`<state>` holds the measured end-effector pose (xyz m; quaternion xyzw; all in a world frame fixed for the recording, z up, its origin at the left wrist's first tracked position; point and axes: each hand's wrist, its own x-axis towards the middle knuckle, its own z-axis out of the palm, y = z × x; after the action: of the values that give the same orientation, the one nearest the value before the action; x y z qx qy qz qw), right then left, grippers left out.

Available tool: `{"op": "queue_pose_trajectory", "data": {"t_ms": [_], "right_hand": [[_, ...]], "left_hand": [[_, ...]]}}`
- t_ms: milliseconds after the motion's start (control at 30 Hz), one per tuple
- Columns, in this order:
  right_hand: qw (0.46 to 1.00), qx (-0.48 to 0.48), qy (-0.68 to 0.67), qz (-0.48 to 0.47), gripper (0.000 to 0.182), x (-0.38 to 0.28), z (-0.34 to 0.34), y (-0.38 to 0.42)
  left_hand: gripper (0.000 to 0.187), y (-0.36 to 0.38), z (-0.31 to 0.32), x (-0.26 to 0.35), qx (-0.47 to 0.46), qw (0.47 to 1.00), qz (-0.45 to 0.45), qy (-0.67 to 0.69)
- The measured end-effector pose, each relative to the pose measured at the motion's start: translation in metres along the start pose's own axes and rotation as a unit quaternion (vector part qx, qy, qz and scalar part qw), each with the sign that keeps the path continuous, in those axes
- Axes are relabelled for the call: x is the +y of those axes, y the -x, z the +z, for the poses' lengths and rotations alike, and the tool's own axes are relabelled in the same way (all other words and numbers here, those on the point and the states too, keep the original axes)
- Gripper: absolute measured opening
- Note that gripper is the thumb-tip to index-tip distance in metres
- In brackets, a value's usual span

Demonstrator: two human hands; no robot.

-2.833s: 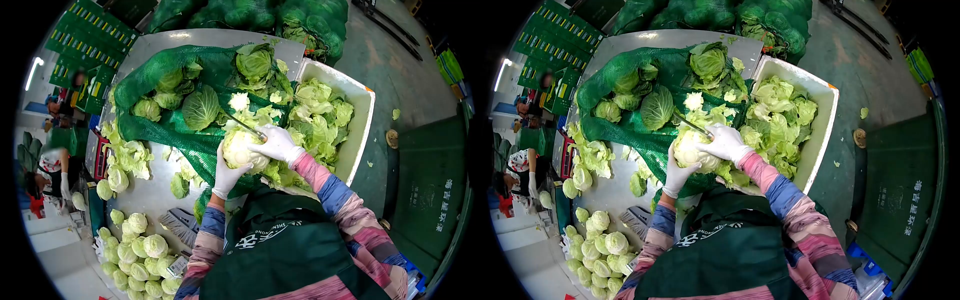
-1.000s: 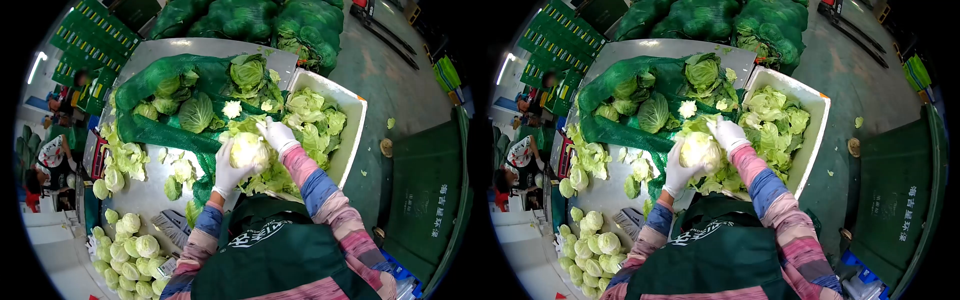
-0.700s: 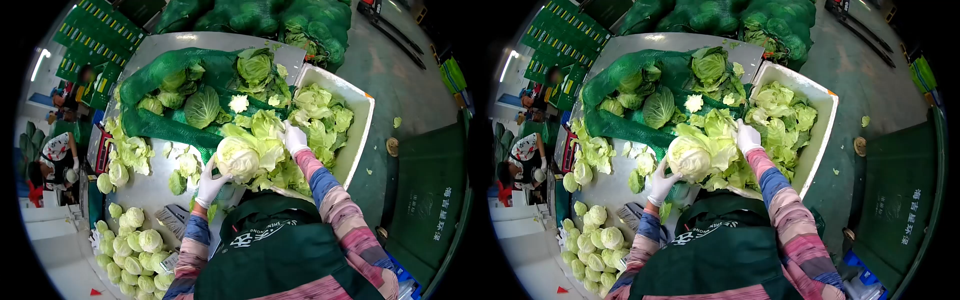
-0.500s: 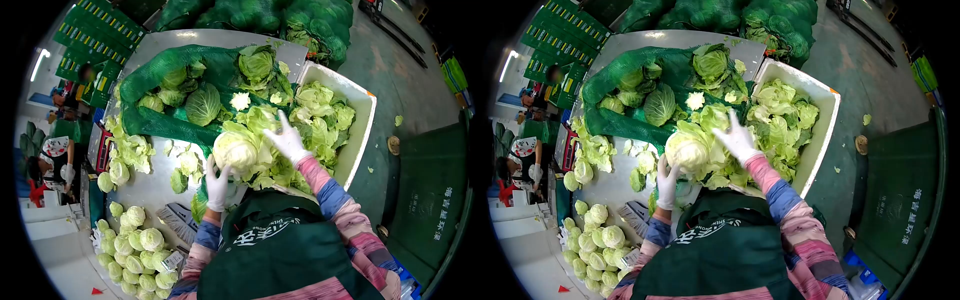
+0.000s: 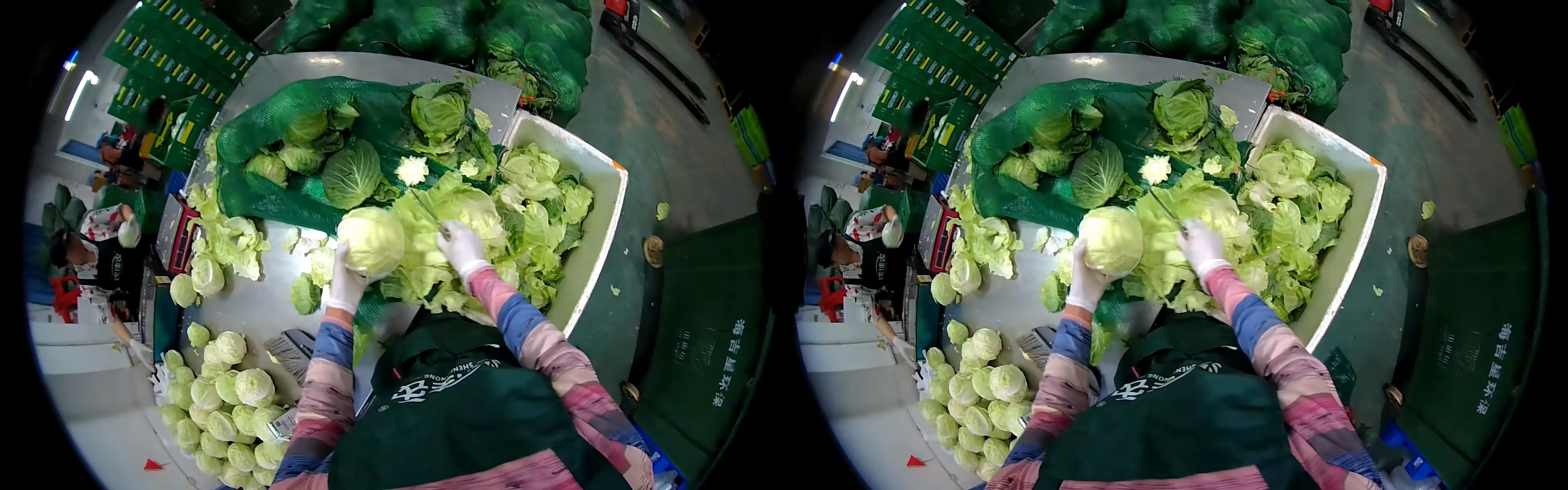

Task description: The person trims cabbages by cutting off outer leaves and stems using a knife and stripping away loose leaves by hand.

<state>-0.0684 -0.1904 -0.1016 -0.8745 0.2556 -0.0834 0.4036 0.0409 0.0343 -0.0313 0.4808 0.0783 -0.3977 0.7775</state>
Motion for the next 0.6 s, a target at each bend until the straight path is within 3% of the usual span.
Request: {"op": "queue_pose_trajectory", "data": {"t_ms": [133,167,200,267,333,467,533,600], "right_hand": [[0.993,0.102,0.061,0.021,0.023,0.054,-0.029,0.009],[0.988,0.123,0.089,0.038,0.022,0.081,-0.038,0.011],[0.975,0.097,0.042,0.194,0.026,0.102,-0.052,0.013],[0.949,0.143,-0.041,0.279,0.028,0.138,-0.092,0.022],[0.931,0.274,0.106,0.218,0.032,0.182,-0.096,0.030],[0.959,0.235,-0.005,0.156,0.034,0.157,-0.100,0.027],[0.963,0.141,-0.175,0.152,0.030,0.128,-0.078,0.025],[0.966,0.078,-0.206,0.139,0.028,0.085,-0.065,0.028]], "left_hand": [[0.081,0.034,0.004,-0.006,-0.009,0.987,0.006,0.160],[0.082,0.038,0.004,-0.008,-0.038,0.961,-0.005,0.273],[0.084,0.044,0.005,-0.010,-0.068,0.921,-0.014,0.382],[0.086,0.054,0.006,-0.014,-0.109,0.910,-0.014,0.400],[0.081,0.053,0.003,-0.018,-0.166,0.885,-0.036,0.433],[0.078,0.044,-0.008,-0.032,-0.192,0.870,-0.055,0.452],[0.077,0.038,-0.017,-0.040,-0.187,0.873,-0.054,0.446],[0.072,0.033,-0.029,-0.043,-0.219,0.867,-0.058,0.443]]}}
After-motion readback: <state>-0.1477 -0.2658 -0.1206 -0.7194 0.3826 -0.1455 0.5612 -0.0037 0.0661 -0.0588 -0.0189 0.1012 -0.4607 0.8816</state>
